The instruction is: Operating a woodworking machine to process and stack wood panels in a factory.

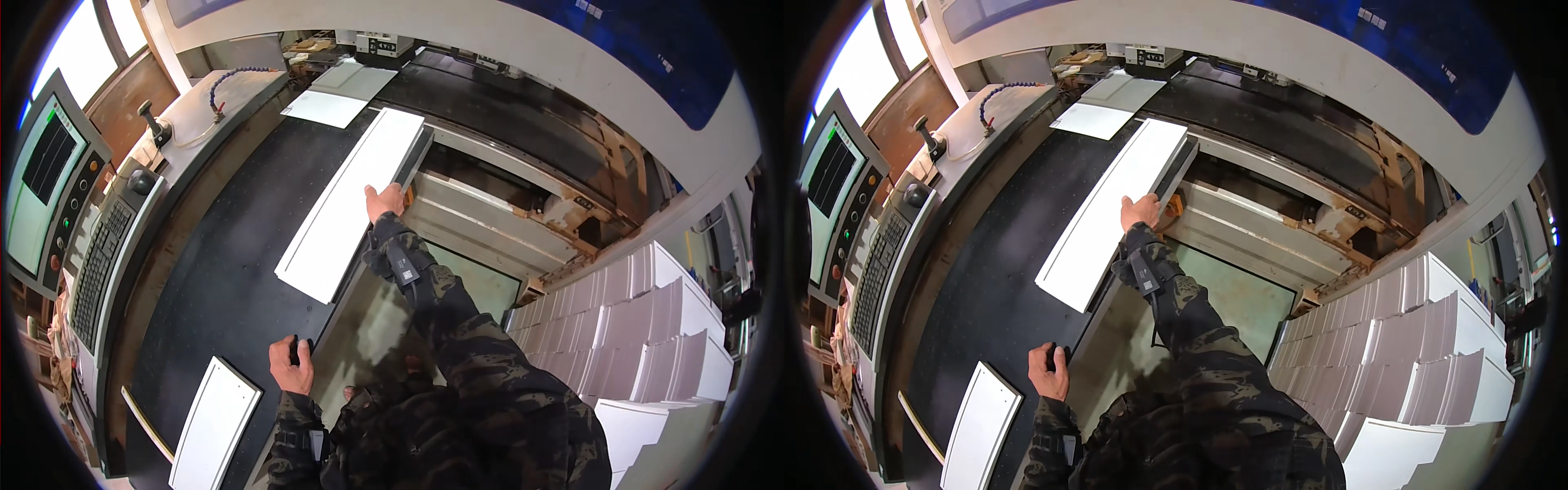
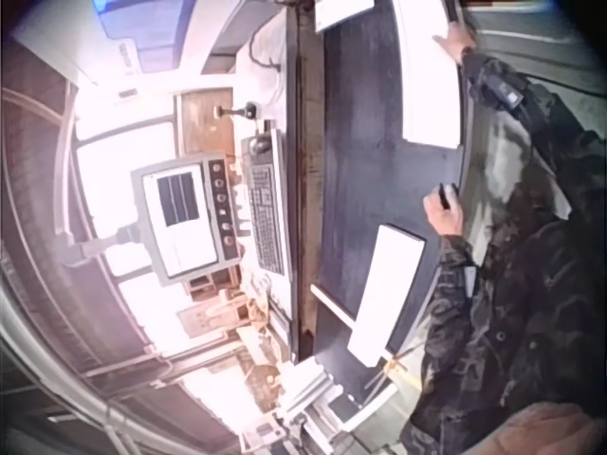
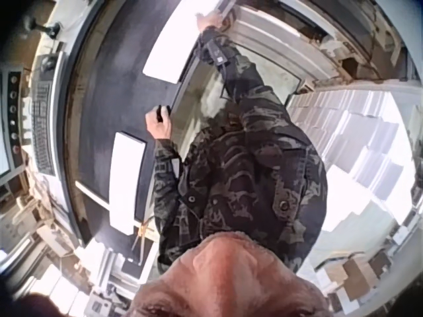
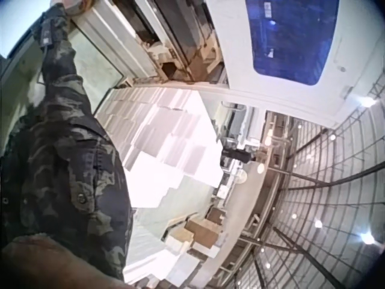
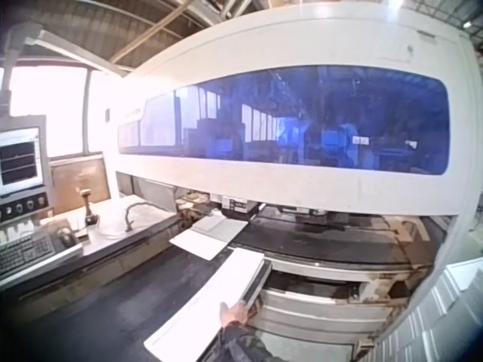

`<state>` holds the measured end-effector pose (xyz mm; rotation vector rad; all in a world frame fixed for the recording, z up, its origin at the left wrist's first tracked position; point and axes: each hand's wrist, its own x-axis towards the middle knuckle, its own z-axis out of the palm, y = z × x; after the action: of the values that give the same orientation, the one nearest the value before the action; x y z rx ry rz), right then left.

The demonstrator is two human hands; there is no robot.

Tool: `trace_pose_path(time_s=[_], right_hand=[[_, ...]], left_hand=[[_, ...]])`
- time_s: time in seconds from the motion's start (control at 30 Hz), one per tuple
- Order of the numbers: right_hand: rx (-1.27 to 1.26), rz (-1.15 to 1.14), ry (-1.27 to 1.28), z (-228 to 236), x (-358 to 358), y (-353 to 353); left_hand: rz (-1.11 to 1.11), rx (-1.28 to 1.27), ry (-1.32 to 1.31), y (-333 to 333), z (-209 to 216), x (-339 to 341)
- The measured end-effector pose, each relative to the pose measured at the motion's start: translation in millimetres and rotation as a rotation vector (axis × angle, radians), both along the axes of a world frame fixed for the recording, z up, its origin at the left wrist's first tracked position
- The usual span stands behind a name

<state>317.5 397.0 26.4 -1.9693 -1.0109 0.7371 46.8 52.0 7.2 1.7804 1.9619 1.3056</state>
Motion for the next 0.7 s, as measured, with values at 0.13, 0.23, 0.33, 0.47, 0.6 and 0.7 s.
trace_pose_path(time_s=[0.13, 0.23, 0.33, 0.47, 0.6, 0.7], right_hand=[[0.09, -0.056, 0.175, -12, -14, -5], [0.204, -0.149, 0.287, -33, 16, 2], [0.139, -0.133, 0.324, -25, -1, -4], [-0.061, 0.001, 0.181, -4, -9, -6], [-0.031, -0.035, 0.101, 0, -13, -9], [-0.03, -0.007, 0.042, -5, -4, -5]], left_hand=[[0.003, 0.025, -0.003, -10, 1, -14], [-0.032, 0.032, -0.037, -2, 1, -8], [-0.008, 0.027, -0.022, -10, 3, -18], [-0.004, 0.009, -0.015, -16, 3, -23], [-0.004, 0.018, -0.004, -15, 1, -24], [-0.011, 0.021, -0.001, -11, 2, -22]])
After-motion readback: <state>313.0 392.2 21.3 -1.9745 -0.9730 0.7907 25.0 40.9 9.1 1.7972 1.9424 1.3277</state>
